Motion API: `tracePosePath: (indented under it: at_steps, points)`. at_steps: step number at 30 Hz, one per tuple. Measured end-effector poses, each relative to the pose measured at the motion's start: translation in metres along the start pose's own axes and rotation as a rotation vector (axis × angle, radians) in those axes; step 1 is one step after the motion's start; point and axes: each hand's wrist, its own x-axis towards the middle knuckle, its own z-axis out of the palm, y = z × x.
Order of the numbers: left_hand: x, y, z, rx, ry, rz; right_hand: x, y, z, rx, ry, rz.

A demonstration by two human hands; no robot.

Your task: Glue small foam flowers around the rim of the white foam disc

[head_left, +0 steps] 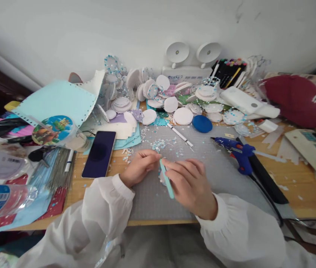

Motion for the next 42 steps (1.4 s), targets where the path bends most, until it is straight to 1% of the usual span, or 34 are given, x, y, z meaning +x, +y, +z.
tracePosePath:
  at_steps: [3,4,5,6,7,8,9,10,11,12,13,15,16,18,21,23,25,27,34,37,40,42]
  points:
    - [0.003,0.001,-0.004,-0.022,0.086,0.022,-0.014,0.008,-0.015,0.052,0.011,0.089]
    - [0.005,0.001,-0.006,-0.032,0.096,0.029,-0.021,0.013,-0.02,0.064,0.016,0.147]
    - [0.006,0.001,-0.008,-0.049,0.097,0.036,-0.03,0.018,-0.024,0.091,0.058,0.189]
    - [0.006,0.0,-0.009,-0.069,0.09,0.042,-0.039,0.024,-0.028,0.099,0.163,0.265]
    - [0.007,0.0,-0.011,-0.087,0.08,0.046,-0.049,0.03,-0.031,0.062,0.388,0.467]
    - [0.008,-0.001,-0.012,-0.102,0.067,0.046,-0.059,0.037,-0.032,0.033,0.553,0.609]
    - [0.008,-0.002,-0.014,-0.103,0.052,0.043,-0.069,0.044,-0.033,0.003,0.678,0.719]
    - [0.008,-0.003,-0.015,-0.094,0.044,0.037,-0.078,0.052,-0.033,-0.031,0.753,0.79]
    - [0.008,-0.004,-0.016,-0.079,0.039,0.031,-0.087,0.059,-0.033,-0.046,0.762,0.827]
    - [0.008,-0.004,-0.016,-0.063,0.035,0.025,-0.095,0.067,-0.033,-0.066,0.731,0.873]
    - [0.007,-0.004,-0.016,-0.048,0.032,0.019,-0.102,0.073,-0.033,-0.088,0.671,0.918]
    - [0.006,-0.003,-0.015,-0.014,0.023,0.011,-0.11,0.084,-0.034,-0.175,0.512,0.979]
    - [0.006,-0.002,-0.015,0.005,0.019,0.008,-0.112,0.088,-0.034,-0.216,0.428,0.996]
    - [0.005,0.001,-0.014,0.045,0.016,0.005,-0.112,0.094,-0.033,-0.288,0.313,0.997]
    - [0.004,0.004,-0.013,0.1,0.024,-0.001,-0.109,0.101,-0.028,-0.37,0.249,0.952]
    - [0.003,0.005,-0.014,0.13,0.035,-0.01,-0.11,0.106,-0.024,-0.414,0.174,0.946]
    - [0.003,0.005,-0.014,0.156,0.048,-0.022,-0.112,0.111,-0.02,-0.44,0.068,0.991]
    - [0.003,0.005,-0.015,0.177,0.057,-0.033,-0.114,0.113,-0.017,-0.431,-0.002,1.051]
    - [0.005,0.004,-0.015,0.215,0.06,-0.062,-0.111,0.114,-0.017,-0.406,0.013,1.113]
    - [0.005,0.005,-0.014,0.214,0.064,-0.072,-0.11,0.113,-0.018,-0.365,0.031,1.183]
    - [0.005,0.005,-0.014,0.214,0.071,-0.081,-0.109,0.112,-0.02,-0.272,0.116,1.253]
    - [0.005,0.004,-0.015,0.219,0.07,-0.088,-0.108,0.111,-0.021,-0.204,0.207,1.249]
